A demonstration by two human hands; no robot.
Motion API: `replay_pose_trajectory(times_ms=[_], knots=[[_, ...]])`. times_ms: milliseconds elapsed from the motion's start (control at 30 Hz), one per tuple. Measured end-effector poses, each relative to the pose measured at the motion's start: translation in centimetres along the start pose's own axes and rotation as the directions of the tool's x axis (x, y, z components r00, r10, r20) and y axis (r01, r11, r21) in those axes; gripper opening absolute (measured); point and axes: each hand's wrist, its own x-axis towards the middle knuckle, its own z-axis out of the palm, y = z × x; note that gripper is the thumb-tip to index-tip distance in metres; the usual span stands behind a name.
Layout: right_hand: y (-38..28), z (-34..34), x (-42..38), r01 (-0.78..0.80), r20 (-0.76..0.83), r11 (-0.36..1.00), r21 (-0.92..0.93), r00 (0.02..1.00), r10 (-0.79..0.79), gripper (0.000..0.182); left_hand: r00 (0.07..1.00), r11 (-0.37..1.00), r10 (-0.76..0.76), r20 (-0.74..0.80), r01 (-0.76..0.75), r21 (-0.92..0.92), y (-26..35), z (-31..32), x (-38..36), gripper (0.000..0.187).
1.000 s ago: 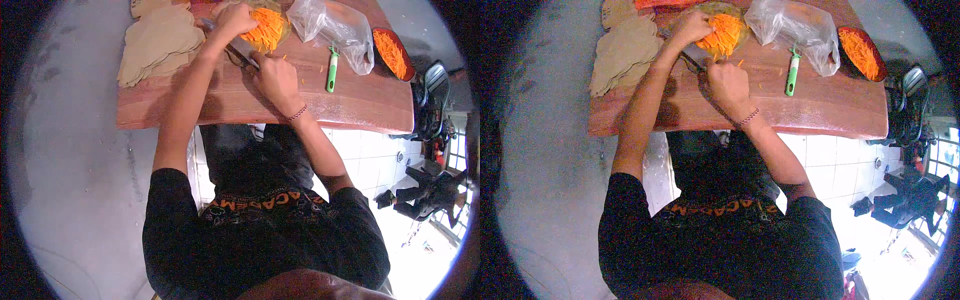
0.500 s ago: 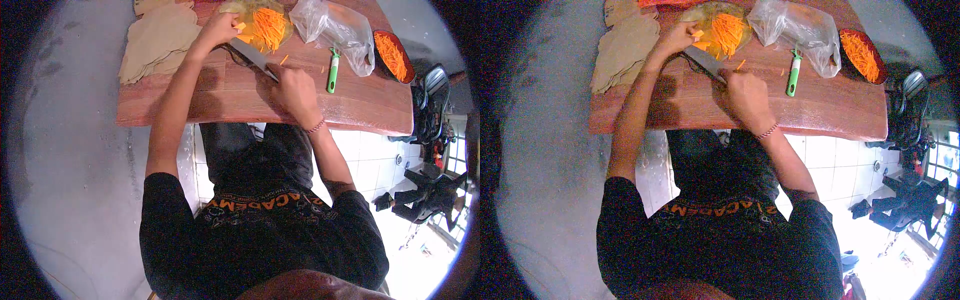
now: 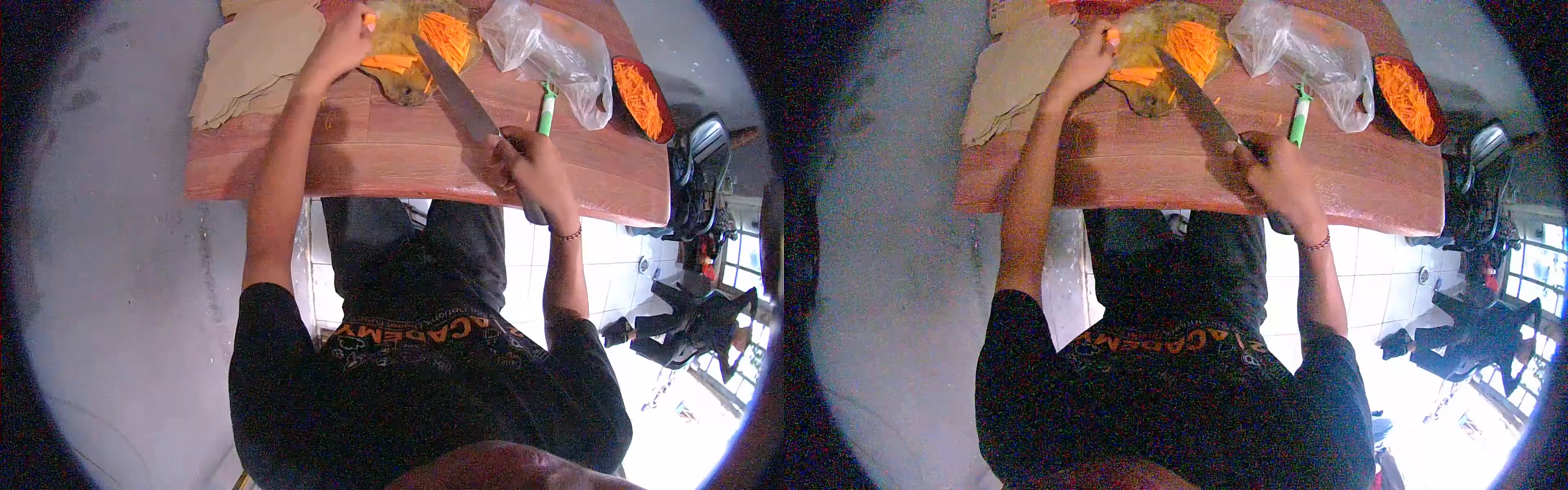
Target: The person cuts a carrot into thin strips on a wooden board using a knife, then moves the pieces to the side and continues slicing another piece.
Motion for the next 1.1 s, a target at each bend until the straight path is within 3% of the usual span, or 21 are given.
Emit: replay_pose_trajectory(times_ms=[67, 100, 167, 300, 367, 467, 533, 700, 833, 900, 967, 1100], knots=[[0.3, 0.6, 0.3, -0.052, 0.017, 0.999, 0.015, 0.999, 0.052, 0.03, 0.995, 0.995, 0.099, -0.027, -0.098, 0.005, 3.4, -0.3, -1.3, 0.022], [1.3, 1.4, 0.7, -0.042, -0.009, 0.999, 0.009, 0.999, 0.042, 0.031, 0.995, 0.995, 0.097, -0.027, -0.097, 0.004, 3.7, 0.4, -1.5, 0.022], [1.3, 2.0, 0.7, -0.046, 0.006, 0.999, 0.021, 0.999, 0.046, 0.033, 0.969, 0.969, 0.24, -0.052, -0.236, 0.072, 3.6, 2.3, -2.6, 0.023], [0.2, 2.3, 0.8, -0.093, 0.021, 0.995, -0.03, 0.995, 0.093, 0.032, 0.967, 0.937, 0.255, -0.012, -0.244, 0.251, 3.2, 4.2, -3.8, 0.024], [1.9, 2.9, 1.7, 0.007, -0.077, 1.0, -0.03, 0.997, -0.01, 0.032, 0.957, 0.887, 0.289, -0.022, -0.26, 0.381, 3.4, 4.0, -4.1, 0.026], [1.6, 2.5, 2.7, 0.12, -0.108, 0.989, -0.09, 0.986, -0.129, 0.032, 0.942, 0.858, 0.336, -0.024, -0.295, 0.419, 3.3, 3.7, -4.2, 0.025], [2.5, 2.4, 4.4, 0.117, -0.101, 0.993, -0.035, 0.988, -0.12, 0.031, 0.954, 0.868, 0.3, -0.01, -0.269, 0.416, 3.3, 3.2, -4.2, 0.024], [2.1, 1.7, 7.7, 0.274, -0.199, 0.93, -0.244, 0.925, -0.324, 0.033, 0.978, 0.879, 0.205, -0.043, -0.165, 0.448, 2.9, 3.5, -4.2, 0.02], [1.6, 1.5, 7.9, 0.222, -0.162, 0.958, -0.183, 0.954, -0.252, 0.032, 0.977, 0.896, 0.165, -0.134, -0.092, 0.435, 2.1, 3.9, -4.4, 0.02], [2.1, 2.3, 6.7, 0.193, -0.142, 0.981, 0.006, 0.971, -0.19, 0.029, 0.976, 0.899, 0.152, -0.157, -0.07, 0.433, 2.0, 4.0, -4.5, 0.02], [1.4, 3.8, 4.7, 0.184, -0.164, 0.983, -0.027, 0.969, -0.186, 0.028, 0.98, 0.9, 0.056, -0.19, 0.033, 0.435, 2.9, 3.6, -4.7, 0.021], [0.3, 5.2, 4.2, 0.147, -0.187, 0.985, -0.094, 0.969, -0.163, 0.03, 0.967, 0.853, 0.071, -0.245, 0.069, 0.517, 2.3, 4.3, -4.5, 0.025]])
